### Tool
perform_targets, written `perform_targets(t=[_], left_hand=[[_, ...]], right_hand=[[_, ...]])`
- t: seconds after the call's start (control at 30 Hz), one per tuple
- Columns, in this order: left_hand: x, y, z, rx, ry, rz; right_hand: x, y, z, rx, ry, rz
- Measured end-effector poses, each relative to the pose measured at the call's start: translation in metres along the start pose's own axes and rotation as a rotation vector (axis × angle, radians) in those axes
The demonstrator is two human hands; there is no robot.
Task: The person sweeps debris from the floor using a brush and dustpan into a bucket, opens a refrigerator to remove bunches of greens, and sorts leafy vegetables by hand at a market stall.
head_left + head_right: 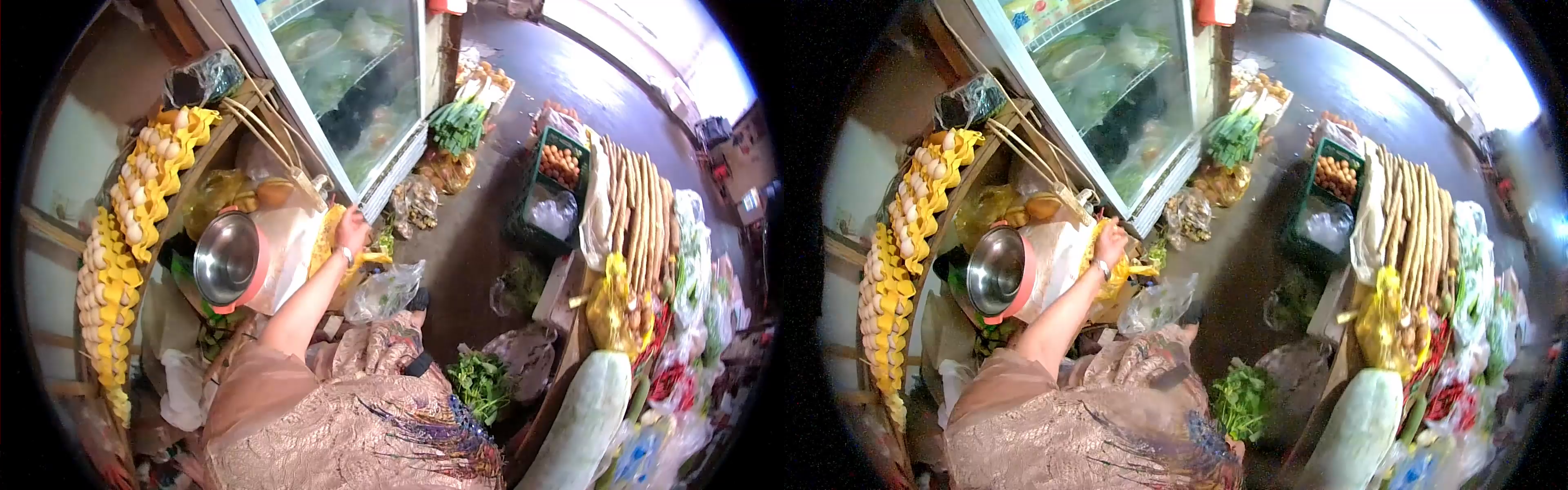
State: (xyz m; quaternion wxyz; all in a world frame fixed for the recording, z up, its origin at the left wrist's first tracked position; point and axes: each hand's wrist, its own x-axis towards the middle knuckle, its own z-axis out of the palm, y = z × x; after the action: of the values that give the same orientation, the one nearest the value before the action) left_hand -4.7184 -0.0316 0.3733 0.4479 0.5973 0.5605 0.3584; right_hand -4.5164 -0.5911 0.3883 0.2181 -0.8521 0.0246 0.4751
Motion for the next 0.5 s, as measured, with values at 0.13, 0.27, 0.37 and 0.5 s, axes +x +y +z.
perform_targets(t=[0.13,0.27,0.37,0.5], left_hand=[[0.081,0.053,-0.008,-0.071,0.29,0.041],[0.156,0.069,-0.021,-0.189,0.525,0.046],[0.176,0.095,-0.028,-0.141,0.57,0.015],[0.208,0.074,-0.043,0.017,0.758,0.136]], right_hand=[[0.038,-0.052,0.004,-0.11,-0.121,0.075],[0.02,-0.174,-0.005,-0.128,0.036,-0.063],[0.036,-0.207,-0.005,0.016,-0.001,-0.185],[0.04,-0.259,-0.012,-0.055,-0.078,-0.235]])
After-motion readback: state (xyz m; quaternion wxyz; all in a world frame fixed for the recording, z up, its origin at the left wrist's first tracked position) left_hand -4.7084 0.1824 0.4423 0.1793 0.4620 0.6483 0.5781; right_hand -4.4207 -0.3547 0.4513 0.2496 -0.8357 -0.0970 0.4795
